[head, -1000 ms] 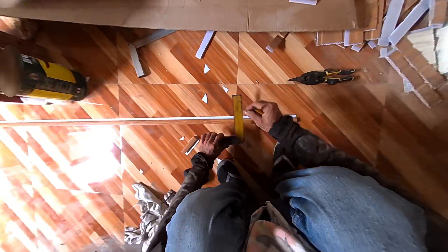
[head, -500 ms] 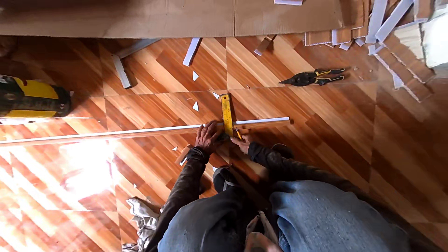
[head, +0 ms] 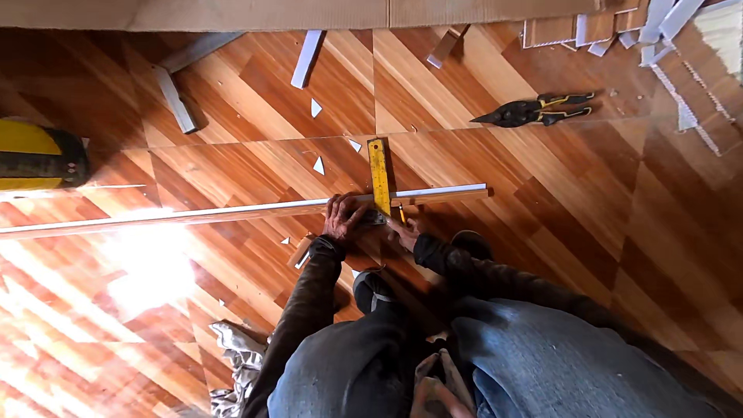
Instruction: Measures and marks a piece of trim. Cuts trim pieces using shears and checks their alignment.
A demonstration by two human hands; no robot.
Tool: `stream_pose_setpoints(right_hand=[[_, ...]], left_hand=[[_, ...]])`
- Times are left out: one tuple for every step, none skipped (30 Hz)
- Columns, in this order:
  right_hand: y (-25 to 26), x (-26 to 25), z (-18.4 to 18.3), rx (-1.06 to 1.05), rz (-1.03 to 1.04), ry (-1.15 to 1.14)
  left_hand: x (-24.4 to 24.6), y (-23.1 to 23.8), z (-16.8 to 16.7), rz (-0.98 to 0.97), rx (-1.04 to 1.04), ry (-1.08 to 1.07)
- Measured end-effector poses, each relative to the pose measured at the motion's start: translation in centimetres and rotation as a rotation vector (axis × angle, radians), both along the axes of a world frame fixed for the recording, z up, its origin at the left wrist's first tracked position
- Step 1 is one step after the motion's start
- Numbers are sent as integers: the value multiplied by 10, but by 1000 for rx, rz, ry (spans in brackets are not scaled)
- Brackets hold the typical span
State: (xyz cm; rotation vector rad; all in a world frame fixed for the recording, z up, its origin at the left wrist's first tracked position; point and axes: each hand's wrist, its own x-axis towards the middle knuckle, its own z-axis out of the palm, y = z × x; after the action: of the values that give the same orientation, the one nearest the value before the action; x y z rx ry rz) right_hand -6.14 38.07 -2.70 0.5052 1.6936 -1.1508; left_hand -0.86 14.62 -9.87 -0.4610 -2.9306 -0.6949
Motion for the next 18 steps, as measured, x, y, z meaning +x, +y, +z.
stream_pose_setpoints(right_hand=[[0,2,-4,0,-12,8],[0,4,-7,0,-24,13],[0,5,-9,-3,-31,16],[1,5,-10,-8,-31,11],[1,5,-10,-9,-24,11],[1,4,-8,-4,-20,16],[1,3,-7,-2,-13,15],[2,4,-8,-3,-12,19],[3,5,-11,-3,-19,33],[4,6,-12,-6,-24,38],[4,6,-12,-9,-23,38],[4,5,-10,-13,-27,35],[3,4,-8,-14,-28,28],[2,4,-6,-15,-33,25],[2,3,-4,-17,-36,16],[1,2,-3,-16,-35,10],[1,2,-3,-16,-30,6],[1,1,-2,-16,-28,6]], left_hand=[[0,0,0,-1,5,6],[0,0,0,-1,12,10],[0,0,0,2,17,14],[0,0,-1,2,20,17],[0,-1,-2,1,21,27],[0,-1,-3,-1,22,38],[-1,-1,-4,-3,26,45],[-1,-1,-3,-4,28,45],[-1,-1,-3,-2,30,41],[-1,0,-2,-2,31,39],[-1,0,-1,-2,33,41],[-1,0,-1,-2,34,49],[-1,0,-1,-2,34,57],[-1,0,-2,-2,34,64],[-1,0,-2,-2,39,66],[-1,0,-2,0,44,65],[-1,0,-3,2,48,63],[-2,0,-3,4,48,63]])
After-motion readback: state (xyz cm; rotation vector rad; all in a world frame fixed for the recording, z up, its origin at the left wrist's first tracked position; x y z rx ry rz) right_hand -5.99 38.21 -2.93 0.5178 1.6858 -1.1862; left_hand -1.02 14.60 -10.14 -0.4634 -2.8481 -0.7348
